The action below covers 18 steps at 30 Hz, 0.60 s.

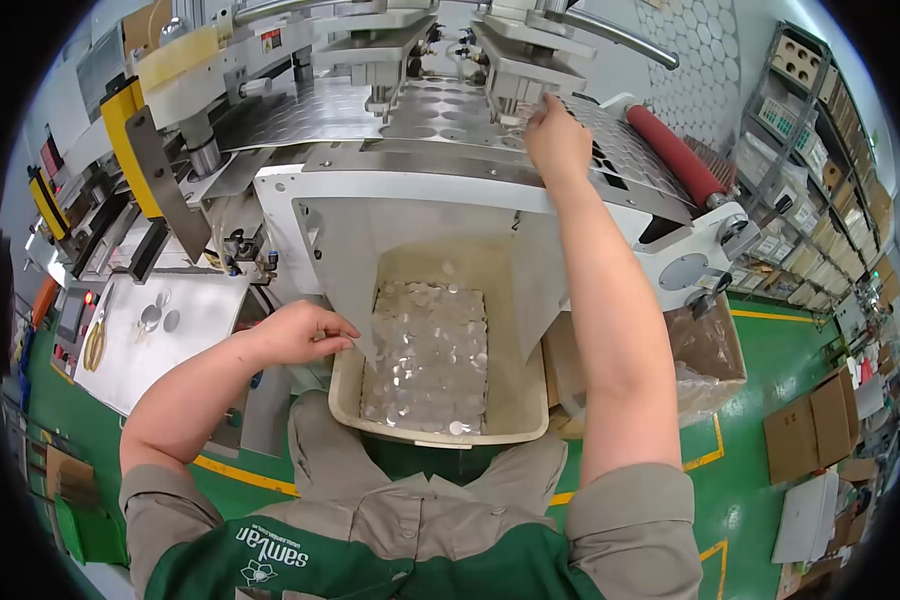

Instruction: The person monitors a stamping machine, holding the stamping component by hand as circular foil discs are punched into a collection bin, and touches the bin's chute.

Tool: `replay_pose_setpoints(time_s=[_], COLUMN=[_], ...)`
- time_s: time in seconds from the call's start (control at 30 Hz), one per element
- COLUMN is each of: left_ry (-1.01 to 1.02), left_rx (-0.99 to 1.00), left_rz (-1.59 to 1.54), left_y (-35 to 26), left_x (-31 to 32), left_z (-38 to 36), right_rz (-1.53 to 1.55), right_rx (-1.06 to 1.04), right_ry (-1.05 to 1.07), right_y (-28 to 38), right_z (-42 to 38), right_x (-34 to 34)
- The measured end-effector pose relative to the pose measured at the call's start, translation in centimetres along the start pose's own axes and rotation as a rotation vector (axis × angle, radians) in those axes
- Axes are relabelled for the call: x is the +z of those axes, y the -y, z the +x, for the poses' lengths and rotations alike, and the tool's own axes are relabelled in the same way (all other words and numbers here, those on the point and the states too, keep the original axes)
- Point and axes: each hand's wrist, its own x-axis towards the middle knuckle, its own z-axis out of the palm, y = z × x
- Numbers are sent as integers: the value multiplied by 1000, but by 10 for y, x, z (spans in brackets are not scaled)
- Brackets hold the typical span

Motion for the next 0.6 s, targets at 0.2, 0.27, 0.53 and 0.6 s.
replay_pose_setpoints(time_s=[0.2, 0.27, 0.53, 0.6], left_ry=[5, 9, 35, -2], left_rx=[18, 16, -9, 34], left_rz=[8, 42, 19, -18], left_y=[3, 1, 2, 3], left_x=[2, 0, 0, 2], left_z=[2, 1, 1, 1], right_rz=[-43, 43, 1, -37], right_rx=[33, 23, -8, 29], right_ry=[126, 23, -3, 118], right_y=[1, -2, -3, -2], right_z=[0, 1, 2, 0], right_x=[-4, 0, 3, 1])
